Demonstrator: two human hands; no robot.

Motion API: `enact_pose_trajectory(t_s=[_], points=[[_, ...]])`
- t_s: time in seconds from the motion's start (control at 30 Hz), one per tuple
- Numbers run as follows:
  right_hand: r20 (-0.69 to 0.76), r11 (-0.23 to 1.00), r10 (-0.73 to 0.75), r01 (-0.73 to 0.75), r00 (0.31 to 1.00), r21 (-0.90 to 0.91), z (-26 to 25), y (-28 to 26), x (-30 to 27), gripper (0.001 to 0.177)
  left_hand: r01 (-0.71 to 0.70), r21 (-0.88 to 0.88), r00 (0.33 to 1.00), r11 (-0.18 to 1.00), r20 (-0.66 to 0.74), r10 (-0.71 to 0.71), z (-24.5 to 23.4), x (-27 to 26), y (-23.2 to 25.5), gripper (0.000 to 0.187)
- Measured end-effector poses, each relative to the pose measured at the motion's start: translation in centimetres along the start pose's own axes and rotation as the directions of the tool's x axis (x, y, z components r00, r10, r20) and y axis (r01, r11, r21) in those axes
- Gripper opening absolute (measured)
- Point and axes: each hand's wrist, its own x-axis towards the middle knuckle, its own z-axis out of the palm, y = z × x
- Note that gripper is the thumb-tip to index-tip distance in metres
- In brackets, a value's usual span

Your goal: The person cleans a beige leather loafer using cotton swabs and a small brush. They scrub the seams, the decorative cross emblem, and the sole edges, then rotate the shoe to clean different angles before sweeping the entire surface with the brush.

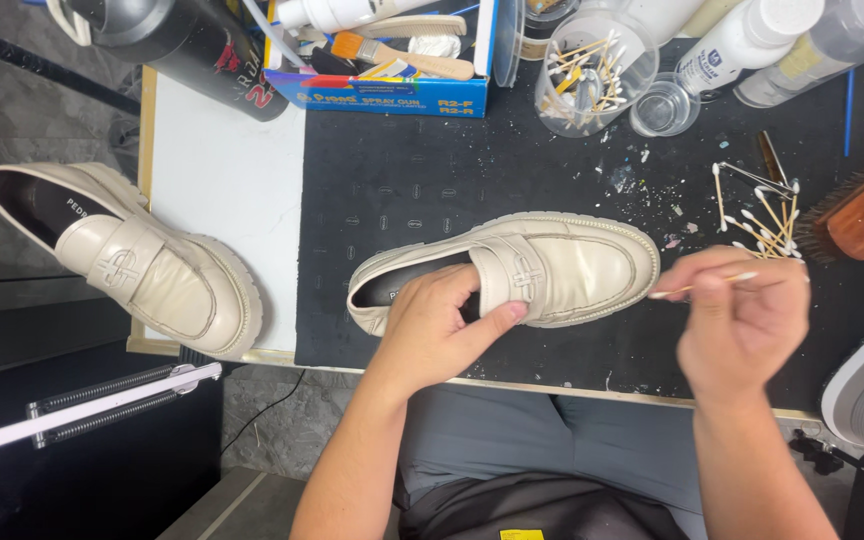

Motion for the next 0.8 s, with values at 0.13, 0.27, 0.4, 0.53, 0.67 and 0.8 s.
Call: enact_pose_trajectory(t_s=[0.13, 0.27, 0.4, 0.53, 0.67, 0.8], points=[[-0.134, 0.999, 0.038, -0.038, 0.990, 0.002, -3.8, 1.5, -0.7, 0.016, 0.067, -0.054, 0.996, 0.996, 0.060, -0.064, 0.0, 0.3, -0.1, 0.033], [-0.188, 0.986, 0.120, -0.140, 0.975, -0.096, -4.6, 2.0, -1.0, 0.009, 0.139, -0.101, 0.985, 0.985, 0.114, -0.127, -0.2, 0.5, -0.2, 0.029], [-0.126, 0.947, 0.189, -0.214, 0.974, -0.238, -4.0, 1.7, 0.1, 0.016, 0.076, -0.113, 0.993, 0.991, 0.094, -0.066, 0.0, 0.4, -0.2, 0.029], [-0.089, 0.897, 0.251, -0.266, 0.964, -0.353, -2.9, 0.4, 2.3, 0.028, 0.072, -0.072, 0.995, 0.995, 0.081, -0.066, 0.3, 0.4, 0.0, 0.031], [0.014, 0.827, 0.075, -0.054, 0.997, -0.559, -1.1, -0.9, 5.2, 0.020, 0.056, -0.075, 0.995, 0.996, 0.083, -0.050, 0.3, 0.5, -0.1, 0.031], [0.068, 0.869, -0.026, 0.056, 0.997, -0.491, 1.9, -0.5, 9.6, 0.018, 0.062, -0.123, 0.993, 0.990, 0.105, -0.049, 0.3, 0.4, -0.2, 0.032]])
